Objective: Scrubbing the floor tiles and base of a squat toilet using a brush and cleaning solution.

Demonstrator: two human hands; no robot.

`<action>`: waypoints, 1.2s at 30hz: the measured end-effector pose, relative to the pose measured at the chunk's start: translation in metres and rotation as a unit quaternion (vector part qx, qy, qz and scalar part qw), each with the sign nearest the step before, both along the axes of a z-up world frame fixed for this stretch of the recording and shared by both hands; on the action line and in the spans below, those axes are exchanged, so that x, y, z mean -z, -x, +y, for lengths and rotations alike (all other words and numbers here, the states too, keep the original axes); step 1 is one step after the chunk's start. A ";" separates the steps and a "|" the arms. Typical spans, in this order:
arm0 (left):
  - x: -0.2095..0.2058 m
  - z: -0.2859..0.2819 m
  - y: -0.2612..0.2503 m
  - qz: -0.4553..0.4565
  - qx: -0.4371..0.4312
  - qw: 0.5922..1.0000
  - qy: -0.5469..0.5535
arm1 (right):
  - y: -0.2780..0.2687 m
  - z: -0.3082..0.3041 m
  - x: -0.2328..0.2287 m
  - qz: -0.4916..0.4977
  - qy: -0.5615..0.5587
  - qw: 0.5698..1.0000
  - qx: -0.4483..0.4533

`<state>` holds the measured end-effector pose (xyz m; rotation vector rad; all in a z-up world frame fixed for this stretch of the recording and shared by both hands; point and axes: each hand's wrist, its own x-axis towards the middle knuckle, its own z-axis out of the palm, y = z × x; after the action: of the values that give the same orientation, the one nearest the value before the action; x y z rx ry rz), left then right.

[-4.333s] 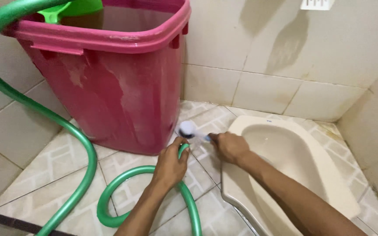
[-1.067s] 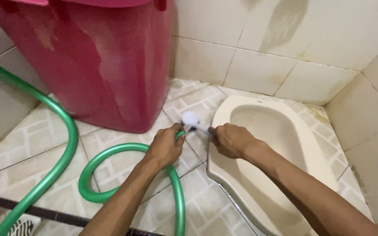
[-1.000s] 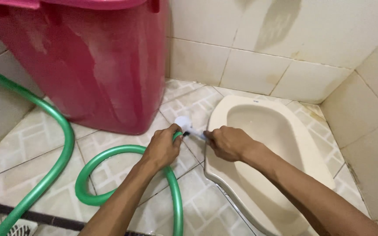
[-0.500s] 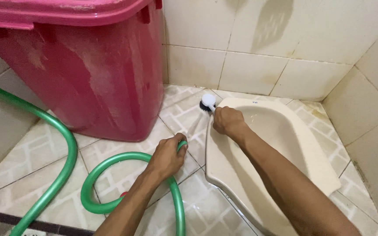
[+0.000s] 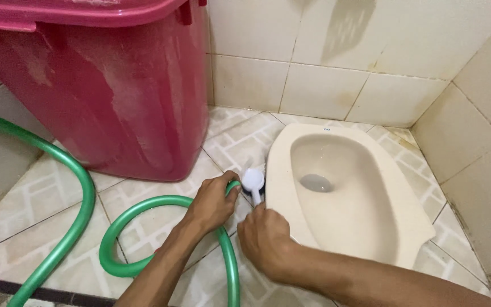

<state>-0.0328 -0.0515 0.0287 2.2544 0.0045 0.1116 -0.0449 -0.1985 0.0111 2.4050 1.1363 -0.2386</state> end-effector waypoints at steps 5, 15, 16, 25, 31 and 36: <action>0.005 -0.001 -0.003 -0.003 0.008 1.000 -0.008 | -0.096 0.006 0.026 -0.079 -0.065 0.993 0.063; 0.007 0.000 0.001 0.004 0.007 1.000 0.003 | -0.156 -0.007 0.033 -0.087 -0.125 0.980 0.130; 0.009 0.001 -0.001 0.003 0.009 1.000 0.005 | -0.132 -0.007 0.025 -0.088 -0.123 0.980 0.132; 0.006 0.000 -0.008 0.011 -0.009 1.000 0.024 | -0.016 0.006 -0.007 0.033 0.053 0.997 0.041; 0.023 -0.006 -0.012 -0.003 0.011 1.000 0.006 | -0.120 0.000 0.027 -0.068 -0.072 0.992 0.083; 0.032 -0.008 -0.005 0.056 -0.002 0.998 0.010 | -0.181 -0.009 0.056 -0.098 -0.117 0.980 0.125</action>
<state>-0.0282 -0.0597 -0.0031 2.2370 0.0703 -0.0114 0.1365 -0.2071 -0.0445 2.7088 0.8120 0.0564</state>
